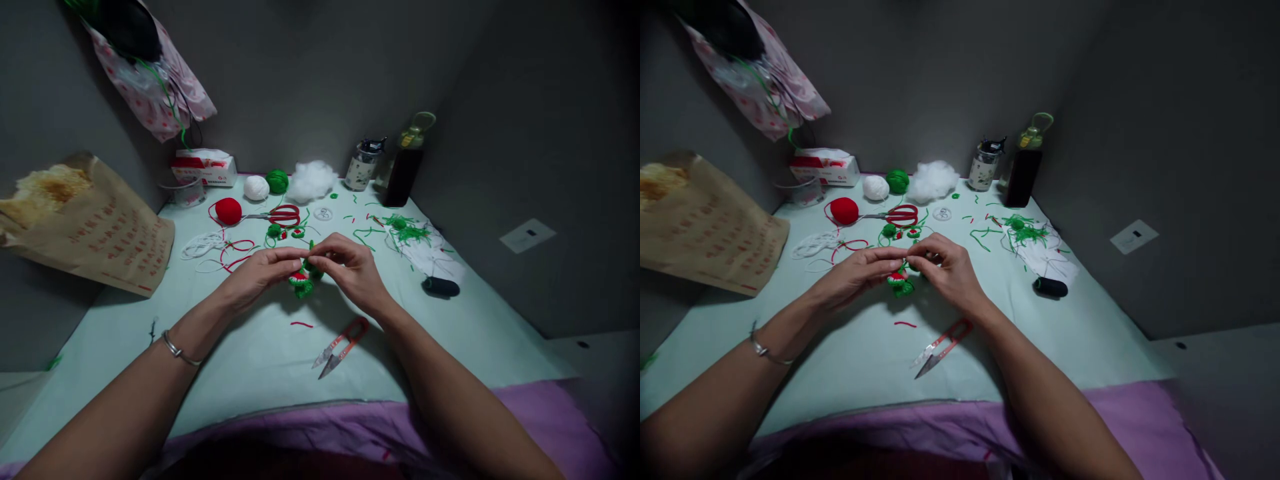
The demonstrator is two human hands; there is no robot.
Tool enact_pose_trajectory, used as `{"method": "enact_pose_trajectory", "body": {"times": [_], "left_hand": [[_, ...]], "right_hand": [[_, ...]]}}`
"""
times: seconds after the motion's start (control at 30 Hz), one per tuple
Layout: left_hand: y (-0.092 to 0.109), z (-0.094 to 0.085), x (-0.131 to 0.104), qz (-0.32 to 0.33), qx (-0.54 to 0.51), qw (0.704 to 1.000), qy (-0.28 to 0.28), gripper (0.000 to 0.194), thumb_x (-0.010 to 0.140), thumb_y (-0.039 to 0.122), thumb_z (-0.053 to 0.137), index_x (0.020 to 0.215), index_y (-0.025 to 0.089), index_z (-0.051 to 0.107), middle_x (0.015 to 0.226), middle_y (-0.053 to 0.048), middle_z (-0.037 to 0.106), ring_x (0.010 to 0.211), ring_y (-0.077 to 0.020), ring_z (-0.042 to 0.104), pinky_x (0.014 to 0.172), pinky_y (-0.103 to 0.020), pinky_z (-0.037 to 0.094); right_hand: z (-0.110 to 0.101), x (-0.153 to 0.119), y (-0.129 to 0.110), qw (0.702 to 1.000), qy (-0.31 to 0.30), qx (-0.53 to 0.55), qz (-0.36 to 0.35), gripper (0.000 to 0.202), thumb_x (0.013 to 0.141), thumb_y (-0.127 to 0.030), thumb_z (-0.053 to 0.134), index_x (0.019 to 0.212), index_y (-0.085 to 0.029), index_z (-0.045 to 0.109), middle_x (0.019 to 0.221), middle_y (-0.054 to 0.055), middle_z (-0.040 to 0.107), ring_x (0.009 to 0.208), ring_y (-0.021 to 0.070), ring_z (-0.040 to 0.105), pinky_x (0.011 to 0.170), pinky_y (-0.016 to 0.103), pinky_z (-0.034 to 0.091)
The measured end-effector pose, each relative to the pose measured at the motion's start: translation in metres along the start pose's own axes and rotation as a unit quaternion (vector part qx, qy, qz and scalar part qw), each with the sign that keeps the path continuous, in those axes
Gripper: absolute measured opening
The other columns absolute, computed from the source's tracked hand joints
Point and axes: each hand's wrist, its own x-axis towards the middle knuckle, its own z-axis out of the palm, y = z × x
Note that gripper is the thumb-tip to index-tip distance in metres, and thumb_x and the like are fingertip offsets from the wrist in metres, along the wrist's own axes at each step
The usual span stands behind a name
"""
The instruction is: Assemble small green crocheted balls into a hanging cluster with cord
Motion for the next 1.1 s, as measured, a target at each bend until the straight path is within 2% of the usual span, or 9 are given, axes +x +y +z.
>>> {"method": "enact_pose_trajectory", "body": {"times": [0.2, 0.37, 0.7, 1.1], "left_hand": [[0.0041, 0.0021, -0.001, 0.007, -0.003, 1.0, -0.019, 0.04, 0.07, 0.025, 0.085, 0.109, 0.022, 0.078, 0.112, -0.005, 0.073, 0.097, -0.0178, 0.061, 0.093, -0.033, 0.043], [0.0015, 0.0022, 0.0009, 0.018, -0.023, 0.999, -0.02, 0.043, 0.068, 0.021, 0.086, 0.11, 0.024, 0.078, 0.107, -0.003, 0.072, 0.095, -0.0163, 0.061, 0.092, -0.032, 0.043], [-0.0022, 0.0001, 0.0026, 0.035, -0.031, 0.999, 0.002, 0.041, 0.066, 0.018, 0.087, 0.106, 0.023, 0.079, 0.085, 0.001, 0.065, 0.078, -0.0127, 0.058, 0.08, -0.03, 0.044], [-0.0045, 0.0005, 0.0049, 0.034, -0.022, 0.999, -0.001, 0.043, 0.064, 0.017, 0.087, 0.106, 0.02, 0.077, 0.082, 0.002, 0.067, 0.075, -0.013, 0.061, 0.079, -0.031, 0.046]], "right_hand": [[-0.0007, 0.0006, 0.0013, 0.999, 0.01, 0.041, 0.014, 0.004, 0.086, -0.019, 0.072, 0.083, -0.019, 0.074, 0.082, 0.001, 0.064, 0.071, 0.0123, 0.057, 0.063, 0.029, 0.044], [-0.0006, 0.0001, 0.0007, 0.997, 0.009, 0.075, 0.02, 0.003, 0.086, -0.02, 0.073, 0.084, -0.019, 0.075, 0.081, 0.0, 0.063, 0.068, 0.0109, 0.056, 0.061, 0.028, 0.042], [-0.0005, 0.0001, -0.0012, 0.998, 0.008, 0.061, 0.013, 0.004, 0.086, -0.019, 0.072, 0.082, -0.019, 0.074, 0.08, 0.0, 0.063, 0.069, 0.011, 0.056, 0.062, 0.028, 0.043], [0.0025, -0.0006, -0.0052, 0.999, -0.009, 0.027, -0.015, 0.008, 0.086, -0.013, 0.071, 0.08, -0.019, 0.073, 0.079, 0.001, 0.065, 0.071, 0.0122, 0.058, 0.064, 0.027, 0.044]]}}
